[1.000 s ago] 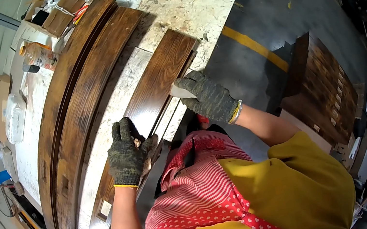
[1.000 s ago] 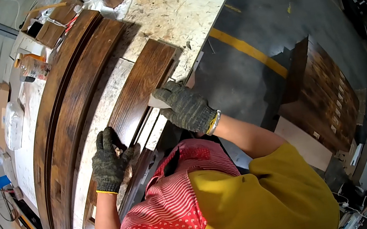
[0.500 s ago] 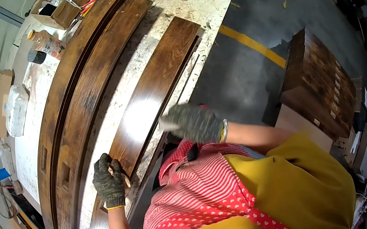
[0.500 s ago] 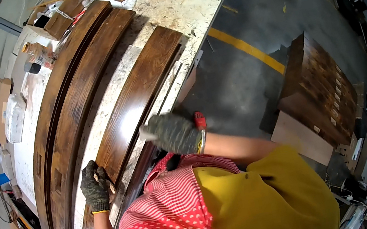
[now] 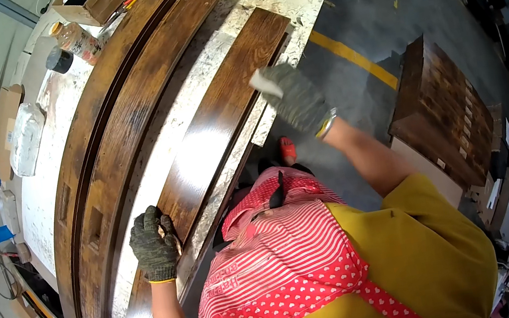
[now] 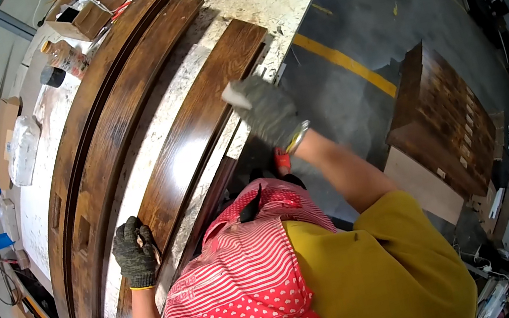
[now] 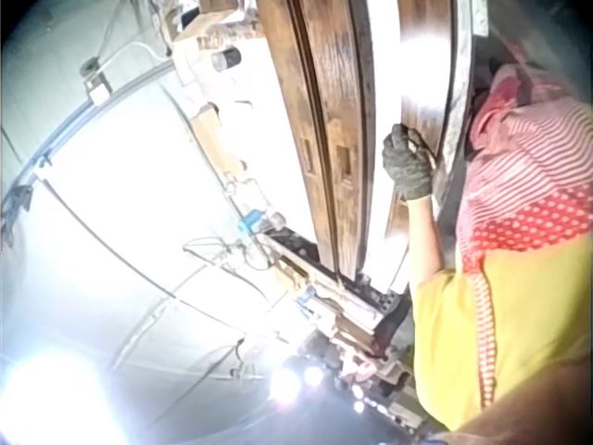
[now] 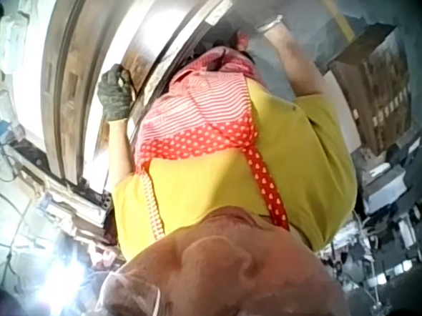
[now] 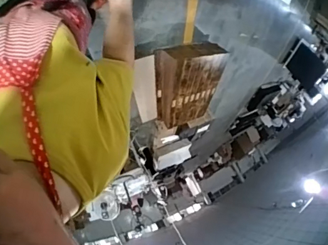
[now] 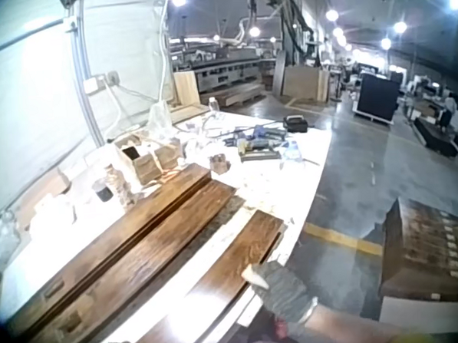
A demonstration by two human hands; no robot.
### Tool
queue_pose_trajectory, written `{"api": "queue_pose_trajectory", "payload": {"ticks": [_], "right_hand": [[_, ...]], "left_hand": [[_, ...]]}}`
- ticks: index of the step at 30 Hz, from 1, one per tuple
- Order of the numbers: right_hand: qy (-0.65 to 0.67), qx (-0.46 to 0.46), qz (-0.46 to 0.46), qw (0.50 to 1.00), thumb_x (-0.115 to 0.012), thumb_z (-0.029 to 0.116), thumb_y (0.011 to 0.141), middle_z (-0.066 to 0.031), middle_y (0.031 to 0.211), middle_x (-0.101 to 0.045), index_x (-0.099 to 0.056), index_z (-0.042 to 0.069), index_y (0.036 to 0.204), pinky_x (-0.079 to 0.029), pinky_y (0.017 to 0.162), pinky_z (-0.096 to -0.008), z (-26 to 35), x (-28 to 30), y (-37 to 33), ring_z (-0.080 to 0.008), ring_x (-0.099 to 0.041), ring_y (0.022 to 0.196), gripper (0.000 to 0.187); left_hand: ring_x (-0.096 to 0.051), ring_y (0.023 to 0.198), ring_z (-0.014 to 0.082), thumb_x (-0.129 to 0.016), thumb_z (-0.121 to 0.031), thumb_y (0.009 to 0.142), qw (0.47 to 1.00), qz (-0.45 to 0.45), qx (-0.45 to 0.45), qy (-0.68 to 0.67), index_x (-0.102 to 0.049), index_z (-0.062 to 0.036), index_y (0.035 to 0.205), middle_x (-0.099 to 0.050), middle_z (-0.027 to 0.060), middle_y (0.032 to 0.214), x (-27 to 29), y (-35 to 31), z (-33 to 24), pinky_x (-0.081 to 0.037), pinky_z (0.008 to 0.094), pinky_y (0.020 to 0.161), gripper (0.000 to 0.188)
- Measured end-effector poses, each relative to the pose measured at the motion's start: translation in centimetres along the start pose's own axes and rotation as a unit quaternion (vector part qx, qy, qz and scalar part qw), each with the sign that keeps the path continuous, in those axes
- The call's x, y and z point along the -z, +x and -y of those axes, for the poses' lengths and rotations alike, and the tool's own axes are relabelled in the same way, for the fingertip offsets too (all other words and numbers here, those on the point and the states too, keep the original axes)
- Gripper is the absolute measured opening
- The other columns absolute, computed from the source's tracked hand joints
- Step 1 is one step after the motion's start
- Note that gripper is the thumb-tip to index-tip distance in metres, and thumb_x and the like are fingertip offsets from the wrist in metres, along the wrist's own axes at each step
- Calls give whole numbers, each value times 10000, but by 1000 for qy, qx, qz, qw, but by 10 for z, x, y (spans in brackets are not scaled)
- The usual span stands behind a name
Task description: The person wipes several wooden panels with a cloth, moving the cloth across the surfaces and edges while handling the boards one at a time on a workbench.
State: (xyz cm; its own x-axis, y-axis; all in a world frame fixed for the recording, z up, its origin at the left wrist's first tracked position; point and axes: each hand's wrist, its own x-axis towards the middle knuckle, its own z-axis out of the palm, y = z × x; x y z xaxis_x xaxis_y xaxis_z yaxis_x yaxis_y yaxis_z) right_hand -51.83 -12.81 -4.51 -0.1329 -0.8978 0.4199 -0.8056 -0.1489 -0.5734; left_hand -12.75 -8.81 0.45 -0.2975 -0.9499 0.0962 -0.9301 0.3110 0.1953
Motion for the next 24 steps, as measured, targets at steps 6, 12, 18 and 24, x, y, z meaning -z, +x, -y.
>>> {"api": "queue_pose_trajectory", "payload": {"ticks": [6,12,18,24], "right_hand": [[-15,141,223,965,-576,174,893,-126,1101,-622,-573,33,1235,-508,868,-399,90,-30,-57,-267,-608,962,370],[-115,170,150,967,-591,146,879,-134,1069,-627,-599,50,1201,-527,796,-381,17,-35,-44,-279,-625,932,336],[-108,117,-11,987,-646,252,853,-115,962,-634,-646,68,1088,-532,775,-375,3,2,-1,-258,-628,892,298],[-117,161,58,978,-571,311,913,-114,1084,-615,-584,93,1258,-508,863,-382,-27,-12,-6,-262,-604,985,409]], "left_hand": [[-624,836,361,-643,-185,857,998,-61,-22,-8,-666,-57,1023,-653,166,922,-11,-3,9,-496,458,736,211],[-622,831,346,-660,-183,844,997,-62,-32,-22,-665,-70,994,-656,147,920,-10,-3,11,-493,446,730,187],[-611,835,349,-665,-160,833,995,-79,-50,-19,-650,-76,984,-642,147,907,-15,-6,15,-484,443,738,173],[-607,791,353,-657,-115,816,994,-82,-67,-31,-641,-71,990,-631,152,889,-12,-4,11,-482,451,706,180]]}}
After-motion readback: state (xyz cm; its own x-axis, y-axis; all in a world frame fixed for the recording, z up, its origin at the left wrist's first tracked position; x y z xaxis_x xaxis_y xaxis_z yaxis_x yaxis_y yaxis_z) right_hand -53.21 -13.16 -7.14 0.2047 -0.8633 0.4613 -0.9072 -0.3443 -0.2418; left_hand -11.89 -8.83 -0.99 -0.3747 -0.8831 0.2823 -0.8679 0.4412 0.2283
